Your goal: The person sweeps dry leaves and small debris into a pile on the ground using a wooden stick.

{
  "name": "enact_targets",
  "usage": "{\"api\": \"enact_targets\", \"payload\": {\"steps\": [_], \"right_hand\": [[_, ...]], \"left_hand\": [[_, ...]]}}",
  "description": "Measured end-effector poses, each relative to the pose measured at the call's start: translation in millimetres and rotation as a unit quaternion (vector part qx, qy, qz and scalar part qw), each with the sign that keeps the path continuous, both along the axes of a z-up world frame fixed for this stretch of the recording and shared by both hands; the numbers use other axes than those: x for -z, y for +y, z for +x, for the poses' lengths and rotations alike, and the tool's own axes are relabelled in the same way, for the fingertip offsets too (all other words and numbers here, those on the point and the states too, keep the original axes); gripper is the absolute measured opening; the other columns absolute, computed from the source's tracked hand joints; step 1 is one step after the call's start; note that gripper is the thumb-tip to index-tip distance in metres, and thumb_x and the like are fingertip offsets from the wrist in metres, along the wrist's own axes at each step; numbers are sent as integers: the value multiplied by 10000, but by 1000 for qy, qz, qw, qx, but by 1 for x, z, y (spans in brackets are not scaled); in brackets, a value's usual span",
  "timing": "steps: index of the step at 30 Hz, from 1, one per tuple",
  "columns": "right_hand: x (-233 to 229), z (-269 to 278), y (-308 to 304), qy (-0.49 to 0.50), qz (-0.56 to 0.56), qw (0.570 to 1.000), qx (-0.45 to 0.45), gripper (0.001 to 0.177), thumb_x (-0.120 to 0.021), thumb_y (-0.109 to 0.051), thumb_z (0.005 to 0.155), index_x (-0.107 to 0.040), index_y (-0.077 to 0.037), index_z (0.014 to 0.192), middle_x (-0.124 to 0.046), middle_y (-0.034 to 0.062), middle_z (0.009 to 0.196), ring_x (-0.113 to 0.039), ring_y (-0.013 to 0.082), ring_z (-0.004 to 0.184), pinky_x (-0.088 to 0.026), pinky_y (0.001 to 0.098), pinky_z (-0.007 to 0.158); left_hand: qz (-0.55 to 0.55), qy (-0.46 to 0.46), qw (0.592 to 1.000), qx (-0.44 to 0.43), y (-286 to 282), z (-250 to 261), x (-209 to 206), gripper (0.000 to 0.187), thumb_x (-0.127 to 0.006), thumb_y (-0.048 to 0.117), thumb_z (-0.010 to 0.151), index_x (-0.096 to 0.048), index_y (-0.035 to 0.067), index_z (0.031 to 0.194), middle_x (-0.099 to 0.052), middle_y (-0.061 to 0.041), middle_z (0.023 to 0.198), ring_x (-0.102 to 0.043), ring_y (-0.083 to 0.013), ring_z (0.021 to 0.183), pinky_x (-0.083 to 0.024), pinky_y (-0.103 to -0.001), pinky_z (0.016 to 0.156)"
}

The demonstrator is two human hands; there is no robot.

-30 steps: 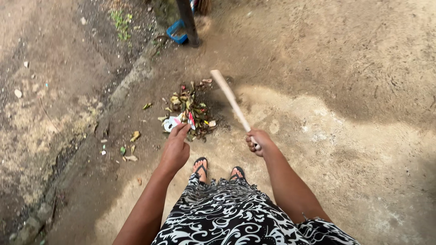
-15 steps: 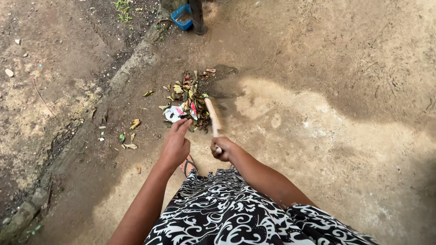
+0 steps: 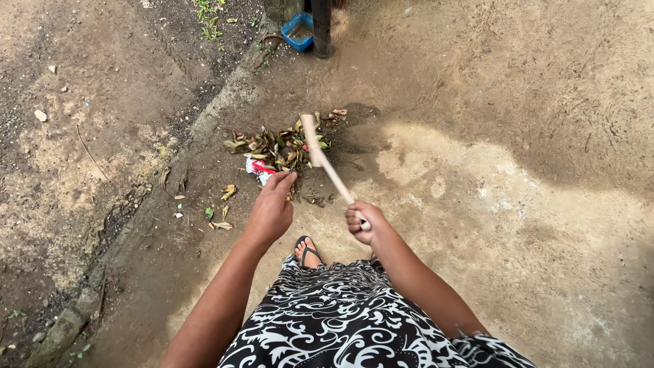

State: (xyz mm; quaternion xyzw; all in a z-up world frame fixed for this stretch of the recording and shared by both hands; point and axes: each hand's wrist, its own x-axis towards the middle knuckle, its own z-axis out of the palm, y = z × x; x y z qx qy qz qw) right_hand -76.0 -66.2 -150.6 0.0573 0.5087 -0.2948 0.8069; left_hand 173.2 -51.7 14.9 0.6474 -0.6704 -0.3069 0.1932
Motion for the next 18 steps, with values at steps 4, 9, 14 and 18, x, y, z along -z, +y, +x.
{"api": "enact_targets", "payload": {"steps": [4, 9, 14, 18], "right_hand": [[2, 12, 17, 96, 38, 995, -2, 126, -464, -82, 1022, -427, -50, 1138, -482, 6, 613, -414, 88, 436, -344, 226, 327], [4, 67, 32, 115, 131, 985, 20, 275, -503, -5, 1007, -405, -4, 1264, -526, 58, 685, -459, 122, 470, -400, 237, 361], [-19, 101, 46, 61, 140, 987, -42, 349, -514, -53, 1025, -373, 53, 1327, -542, 67, 716, -456, 130, 464, -394, 230, 357], [-16, 98, 38, -52, 69, 994, -64, 186, -543, -47, 1018, -385, -4, 1106, -476, 6, 610, -405, 96, 400, -325, 217, 289]], "left_hand": [[29, 8, 1000, -6, -4, 18, -4, 662, -475, -104, 777, -515, 9, 1428, -474, -177, 1493, -492, -347, 1352, -356, -428, 1160], [-4, 17, 1000, 1, -8, 47, 3, 633, -483, -86, 797, -533, 11, 1420, -487, -185, 1486, -490, -362, 1352, -383, -417, 1159], [-8, 19, 1000, 7, -11, 59, 9, 649, -461, -114, 784, -533, 4, 1418, -491, -192, 1482, -505, -354, 1349, -371, -421, 1169], [1, 29, 1000, 4, -16, 66, 9, 621, -485, -97, 798, -541, 6, 1408, -482, -194, 1480, -504, -358, 1337, -380, -410, 1157]]}}
